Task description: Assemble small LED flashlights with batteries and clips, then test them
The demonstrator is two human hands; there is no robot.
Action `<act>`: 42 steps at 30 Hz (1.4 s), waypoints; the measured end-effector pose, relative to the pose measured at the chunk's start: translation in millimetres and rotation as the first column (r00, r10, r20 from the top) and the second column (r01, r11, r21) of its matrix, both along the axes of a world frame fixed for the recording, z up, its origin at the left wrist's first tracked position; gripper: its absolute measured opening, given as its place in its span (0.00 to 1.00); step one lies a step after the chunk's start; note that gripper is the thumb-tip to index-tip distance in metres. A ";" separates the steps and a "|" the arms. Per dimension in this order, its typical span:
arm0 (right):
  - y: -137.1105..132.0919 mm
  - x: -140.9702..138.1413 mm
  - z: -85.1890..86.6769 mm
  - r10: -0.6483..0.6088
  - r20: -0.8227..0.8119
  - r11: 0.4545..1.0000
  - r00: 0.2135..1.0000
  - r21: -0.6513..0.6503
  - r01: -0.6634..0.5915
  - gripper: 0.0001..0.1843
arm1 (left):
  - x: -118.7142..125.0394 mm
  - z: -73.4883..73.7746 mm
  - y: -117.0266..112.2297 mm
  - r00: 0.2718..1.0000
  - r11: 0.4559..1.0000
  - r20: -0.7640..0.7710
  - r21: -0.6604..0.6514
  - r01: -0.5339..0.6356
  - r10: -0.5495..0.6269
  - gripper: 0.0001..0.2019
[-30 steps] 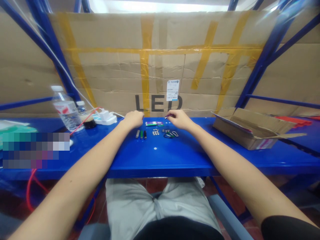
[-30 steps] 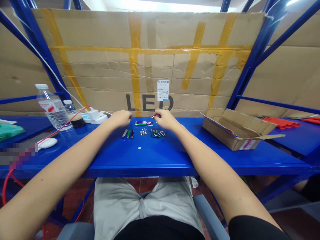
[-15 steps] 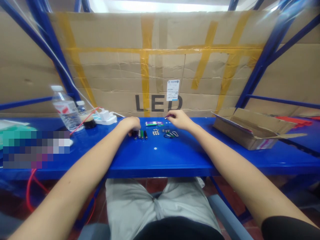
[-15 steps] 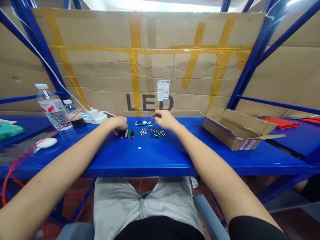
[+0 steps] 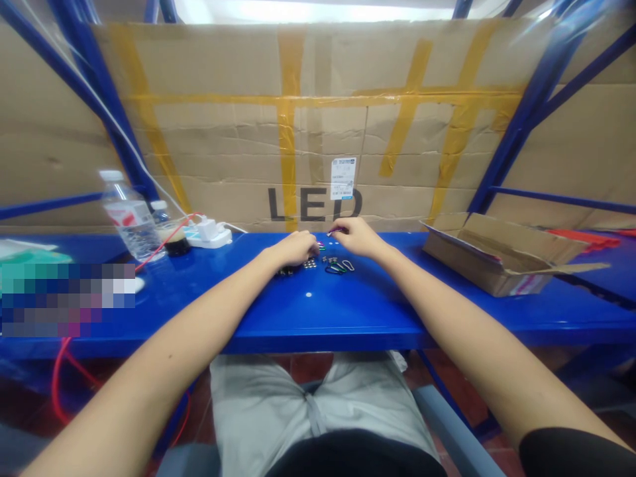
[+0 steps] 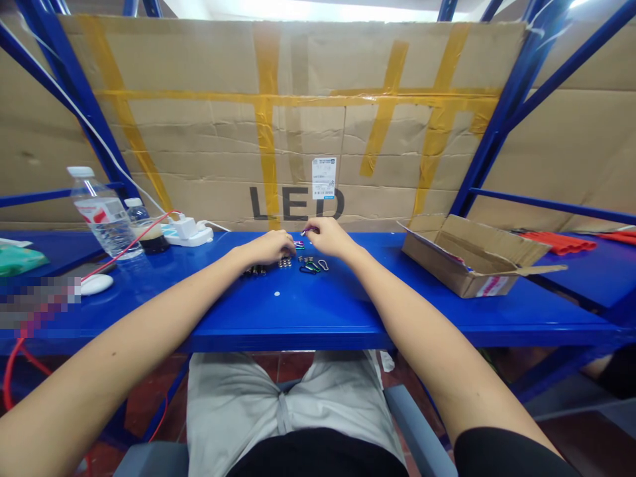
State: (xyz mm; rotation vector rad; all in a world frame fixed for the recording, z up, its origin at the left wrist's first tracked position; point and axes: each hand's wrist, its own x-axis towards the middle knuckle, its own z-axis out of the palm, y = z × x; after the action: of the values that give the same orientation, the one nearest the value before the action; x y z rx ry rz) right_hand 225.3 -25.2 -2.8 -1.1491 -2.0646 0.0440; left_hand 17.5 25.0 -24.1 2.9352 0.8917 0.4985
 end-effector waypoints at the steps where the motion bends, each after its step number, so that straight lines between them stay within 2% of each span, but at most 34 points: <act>1: 0.1 -0.1 0.0 0.001 -0.001 1.000 1.000 -0.001 -0.001 0.13 | -0.9 0.2 1.0 1.000 1.000 -0.009 0.008 -0.007 0.007 0.14; 9: 0.3 0.8 0.3 -0.008 0.021 1.000 1.000 0.003 0.008 0.12 | 0.5 6.0 -2.5 0.982 0.989 -0.179 0.141 -0.039 0.064 0.12; 16: 3.0 2.0 -1.7 0.002 0.014 1.000 1.000 -0.001 -0.002 0.12 | 4.3 4.7 -2.5 0.990 0.977 -0.128 0.210 -0.029 0.057 0.08; 19: 2.8 1.8 -1.3 -0.001 0.013 1.000 1.000 -0.002 0.001 0.12 | 2.4 1.8 2.7 0.992 0.987 -0.122 0.160 -0.003 0.023 0.10; 22: 1.1 1.1 -0.2 0.000 0.009 1.000 1.000 -0.004 0.000 0.12 | -1.2 1.1 4.9 0.995 0.996 -0.094 0.089 -0.016 0.024 0.17; 26: -0.4 0.4 0.2 0.000 0.004 1.000 1.000 -0.010 0.000 0.12 | -3.6 2.6 2.8 0.999 0.998 -0.039 0.056 -0.016 0.019 0.27; 33: -0.1 0.5 0.0 0.004 0.002 1.000 1.000 -0.005 -0.004 0.12 | -3.9 2.6 0.7 0.999 0.996 -0.046 -0.086 -0.012 0.008 0.24; 42: 0.5 1.0 -0.1 -0.011 0.018 1.000 1.000 -0.011 0.011 0.12 | -9.4 6.2 -0.6 0.999 0.987 -0.041 -0.157 -0.011 0.005 0.21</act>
State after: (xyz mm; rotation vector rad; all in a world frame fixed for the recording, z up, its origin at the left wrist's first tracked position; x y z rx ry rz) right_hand 226.3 -24.7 -3.0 -1.1715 -2.0757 0.0401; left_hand 8.1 24.4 -17.9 2.8091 0.9027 0.3516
